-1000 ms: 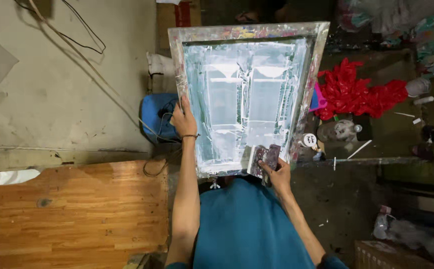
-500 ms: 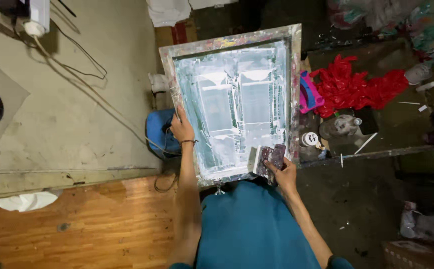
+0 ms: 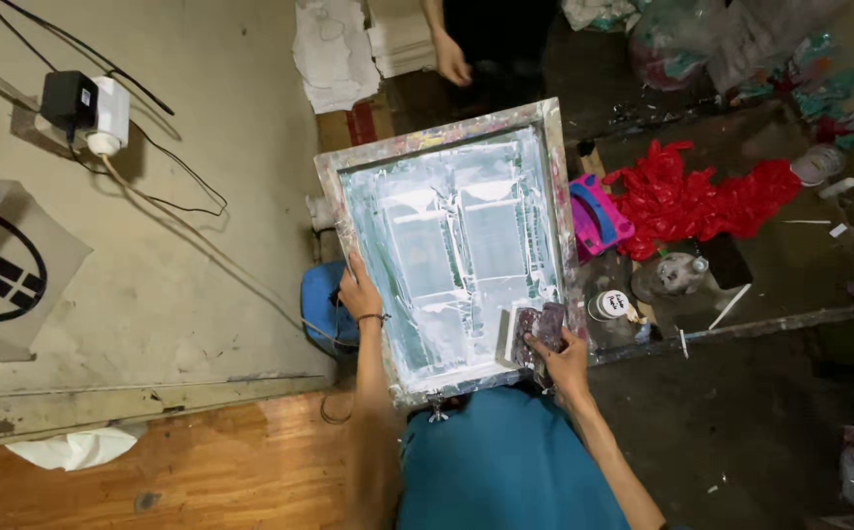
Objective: The person uses a scraper to spread a white paste evenly across a rectangular screen frame. They repeatedly move the scraper back and forth over the surface, ensuring full coverage while another person works nearby.
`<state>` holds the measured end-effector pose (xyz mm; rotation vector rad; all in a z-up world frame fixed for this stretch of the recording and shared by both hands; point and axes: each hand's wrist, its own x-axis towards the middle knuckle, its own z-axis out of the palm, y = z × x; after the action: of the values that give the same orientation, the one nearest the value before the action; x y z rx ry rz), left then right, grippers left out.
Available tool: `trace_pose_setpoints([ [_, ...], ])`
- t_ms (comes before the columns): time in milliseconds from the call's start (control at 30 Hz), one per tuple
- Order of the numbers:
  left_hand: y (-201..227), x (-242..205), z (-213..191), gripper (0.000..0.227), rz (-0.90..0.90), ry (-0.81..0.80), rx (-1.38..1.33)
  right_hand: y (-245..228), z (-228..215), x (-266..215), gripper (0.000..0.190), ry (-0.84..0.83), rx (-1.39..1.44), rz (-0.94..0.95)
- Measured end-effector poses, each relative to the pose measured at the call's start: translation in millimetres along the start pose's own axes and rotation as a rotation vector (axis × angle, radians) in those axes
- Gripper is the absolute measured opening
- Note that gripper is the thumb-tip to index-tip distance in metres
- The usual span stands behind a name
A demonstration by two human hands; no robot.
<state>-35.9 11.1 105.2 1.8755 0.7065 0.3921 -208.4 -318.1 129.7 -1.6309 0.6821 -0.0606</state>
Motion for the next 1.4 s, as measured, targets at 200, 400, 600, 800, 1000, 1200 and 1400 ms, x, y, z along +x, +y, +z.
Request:
trace_pose_setpoints([
  [200,13,-7,-8,0.066,0.009,0.015,0.004,8,-2,12,0.043,-0.012,-0.045,-0.016],
  [400,19,-13,-15,0.066,0.013,0.005,0.057,9,-4,11,0.042,-0.014,-0.018,-0.038],
  [600,4,-4,-12,0.071,0.009,0.011,0.043,8,-7,8,0.042,-0.008,0.011,-0.021],
  [800,16,-11,-15,0.069,0.004,0.01,0.037,8,-9,5,0.046,-0.008,0.029,-0.005],
  [1000,25,-14,-17,0.072,-0.007,0.0,0.001,-1,-13,1,0.043,-0.003,0.032,0.029],
  [1200,40,-20,-23,0.074,-0.01,-0.027,0.012,0,-15,-2,0.043,0.016,-0.004,0.017],
  [1400,6,-2,-18,0.071,-0.011,-0.028,0.052,-1,-16,-5,0.036,0.026,0.044,0.025],
])
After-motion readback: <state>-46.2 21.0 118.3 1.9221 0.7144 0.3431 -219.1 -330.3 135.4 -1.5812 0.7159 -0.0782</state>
